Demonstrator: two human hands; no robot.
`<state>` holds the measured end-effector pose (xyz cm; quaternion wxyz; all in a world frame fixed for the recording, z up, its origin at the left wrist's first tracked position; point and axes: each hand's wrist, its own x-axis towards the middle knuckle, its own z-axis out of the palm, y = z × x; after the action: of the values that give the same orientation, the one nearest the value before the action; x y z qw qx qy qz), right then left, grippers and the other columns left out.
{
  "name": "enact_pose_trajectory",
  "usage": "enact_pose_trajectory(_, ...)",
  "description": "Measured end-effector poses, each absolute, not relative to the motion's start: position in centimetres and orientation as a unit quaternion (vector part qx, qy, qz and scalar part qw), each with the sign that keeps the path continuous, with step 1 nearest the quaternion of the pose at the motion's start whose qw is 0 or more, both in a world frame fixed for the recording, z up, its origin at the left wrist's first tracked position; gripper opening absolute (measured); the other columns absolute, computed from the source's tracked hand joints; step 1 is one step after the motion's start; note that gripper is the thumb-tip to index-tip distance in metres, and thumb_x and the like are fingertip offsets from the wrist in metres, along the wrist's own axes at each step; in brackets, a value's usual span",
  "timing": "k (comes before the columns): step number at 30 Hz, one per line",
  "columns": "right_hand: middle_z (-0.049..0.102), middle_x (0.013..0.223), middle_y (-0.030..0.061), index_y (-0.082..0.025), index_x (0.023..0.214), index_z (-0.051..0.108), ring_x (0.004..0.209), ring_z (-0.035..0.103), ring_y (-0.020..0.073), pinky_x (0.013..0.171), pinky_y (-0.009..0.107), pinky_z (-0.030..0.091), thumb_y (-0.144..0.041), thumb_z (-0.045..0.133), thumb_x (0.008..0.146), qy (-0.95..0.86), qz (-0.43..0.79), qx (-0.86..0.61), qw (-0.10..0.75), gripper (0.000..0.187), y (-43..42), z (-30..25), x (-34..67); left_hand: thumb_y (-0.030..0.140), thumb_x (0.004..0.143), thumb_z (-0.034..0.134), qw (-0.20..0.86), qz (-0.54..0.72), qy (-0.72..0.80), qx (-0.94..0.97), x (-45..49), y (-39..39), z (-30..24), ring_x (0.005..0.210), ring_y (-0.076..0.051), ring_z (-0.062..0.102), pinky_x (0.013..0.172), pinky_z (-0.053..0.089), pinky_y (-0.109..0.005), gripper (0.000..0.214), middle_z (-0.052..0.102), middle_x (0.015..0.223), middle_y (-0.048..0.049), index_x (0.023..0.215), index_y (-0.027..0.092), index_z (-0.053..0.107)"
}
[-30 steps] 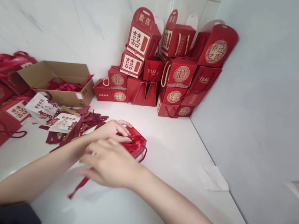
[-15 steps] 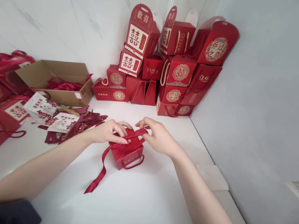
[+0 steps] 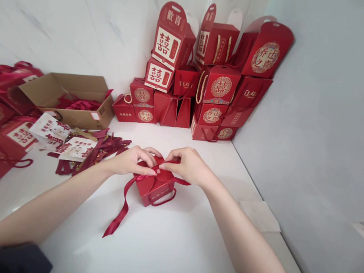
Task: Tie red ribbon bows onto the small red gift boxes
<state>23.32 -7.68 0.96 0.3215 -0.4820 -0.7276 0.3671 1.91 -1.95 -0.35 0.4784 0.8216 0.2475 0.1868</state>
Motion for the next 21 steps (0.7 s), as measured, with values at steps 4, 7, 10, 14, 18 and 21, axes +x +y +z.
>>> enact_pose_trajectory(4,0.069,0.072,0.0008,-0.02,0.074,0.071,0.062,0.06,0.0132,0.059,0.025,0.045,-0.032,0.065,0.08,-0.739,0.301,-0.452,0.399,0.014,-8.7,0.6,23.5,0.032,0.07,0.075,0.488,0.189,0.251,0.815,1.8,-1.8,-0.5,0.115,-0.022,0.053,0.099,0.04,-0.037,0.012,0.071,0.076,-0.0074,0.072,0.02,0.075)
enact_pose_trajectory(7,0.068,0.075,0.0019,-0.022,0.085,0.072,0.065,0.062,0.0126,0.06,0.023,0.046,-0.027,0.058,0.087,-0.808,0.21,-0.385,0.393,0.015,-9.9,-0.1,23.9,0.032,0.07,0.075,0.501,0.187,0.233,0.812,1.7,-1.5,-0.7,0.116,-0.023,0.052,0.1,0.04,-0.04,0.013,0.073,0.079,-0.0079,0.076,0.021,0.076)
enact_pose_trajectory(10,0.065,0.073,0.0011,-0.023,0.098,0.07,0.062,0.059,0.0117,0.057,0.023,0.043,-0.022,0.048,0.093,-0.878,0.095,-0.338,0.326,0.023,-10.9,-0.7,24.3,0.031,0.07,0.075,0.516,0.182,0.22,0.808,1.7,-1.2,-0.9,0.116,-0.024,0.051,0.101,0.039,-0.042,0.012,0.074,0.084,-0.0081,0.077,0.021,0.077)
enact_pose_trajectory(14,0.064,0.075,0.0018,-0.022,0.099,0.067,0.063,0.057,0.0125,0.055,0.024,0.039,-0.015,0.041,0.094,-0.91,0.002,-0.336,0.243,0.028,-12.0,-0.2,24.2,0.03,0.07,0.075,0.518,0.185,0.22,0.805,1.7,-1.2,-1.0,0.117,-0.024,0.051,0.102,0.039,-0.042,0.011,0.074,0.085,-0.0087,0.076,0.02,0.076)
enact_pose_trajectory(18,0.062,0.08,0.0044,-0.02,0.09,0.066,0.07,0.057,0.0147,0.06,0.026,0.042,-0.022,0.046,0.092,-0.907,0.022,-0.349,0.235,0.02,-12.0,0.8,23.7,0.024,0.073,0.071,0.464,0.195,0.209,0.838,1.9,-1.9,-0.4,0.116,-0.022,0.051,0.1,0.041,-0.038,0.006,0.073,0.082,-0.0066,0.075,0.02,0.074)
enact_pose_trajectory(21,0.061,0.089,0.0068,-0.018,0.088,0.061,0.081,0.057,0.0178,0.073,0.03,0.046,-0.026,0.049,0.091,-0.859,0.093,-0.384,0.326,0.015,-10.9,1.0,23.5,0.021,0.074,0.068,0.376,0.206,0.199,0.881,2.2,-3.0,0.6,0.106,-0.02,0.057,0.1,0.041,-0.036,0.004,0.072,0.086,-0.0045,0.075,0.02,0.072)
